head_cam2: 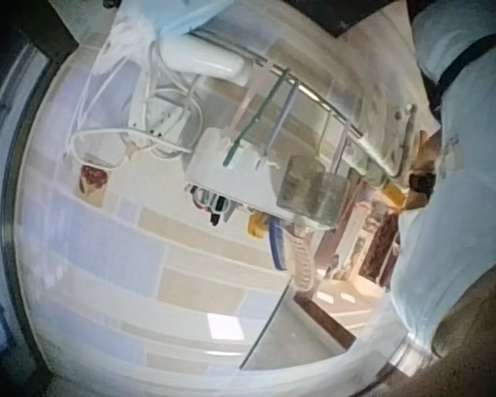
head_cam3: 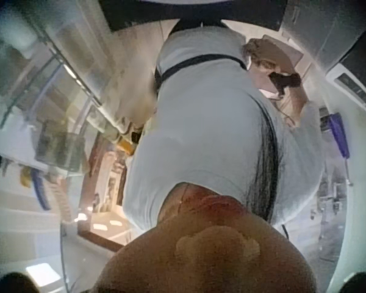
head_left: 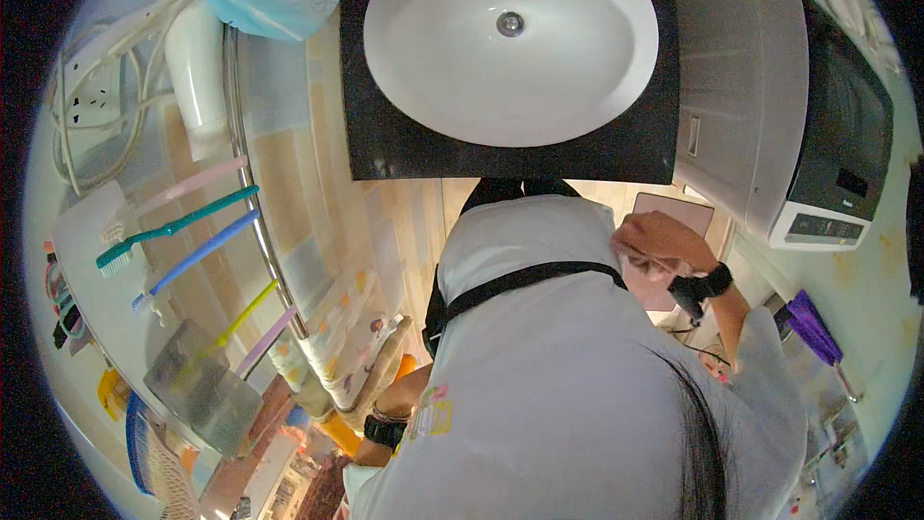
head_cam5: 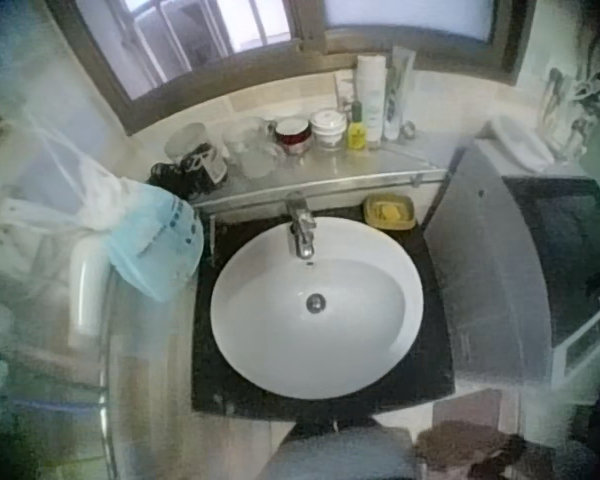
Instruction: Gathering laundry from bins and loading them into a top-loading washing machine.
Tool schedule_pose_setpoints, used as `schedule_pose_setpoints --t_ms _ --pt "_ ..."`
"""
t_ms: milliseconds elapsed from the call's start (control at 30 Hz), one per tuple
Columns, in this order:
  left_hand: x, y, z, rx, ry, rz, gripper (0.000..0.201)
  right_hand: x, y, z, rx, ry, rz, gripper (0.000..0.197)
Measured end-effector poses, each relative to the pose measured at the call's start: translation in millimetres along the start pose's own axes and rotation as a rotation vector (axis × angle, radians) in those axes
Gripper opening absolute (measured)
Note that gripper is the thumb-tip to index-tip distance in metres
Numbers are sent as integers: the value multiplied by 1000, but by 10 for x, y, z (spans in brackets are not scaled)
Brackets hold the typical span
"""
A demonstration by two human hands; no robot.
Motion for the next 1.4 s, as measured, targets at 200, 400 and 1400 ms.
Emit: schedule_pose_setpoints --t_ms 200,400,1400 --pt "-1088 -116 62 -149 123 -31 37 242 -182 173 87 -26 -63 27" --pt "-1604 -149 68 -290 203 -16 37 331 -144 232 -244 -394 -59 25" --pt "-2509 574 -657 -393 390 555 37 435 696 -608 -51 -252 -9 23"
Point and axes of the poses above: each hand's wrist, its own y-axis towards the middle knuckle, its own z-axis out of the palm, x = y × z, the point moved 6 cm from there along y, towards the middle knuckle, and after that the axes turned 4 degrees about -y, right-handed, at the moved point
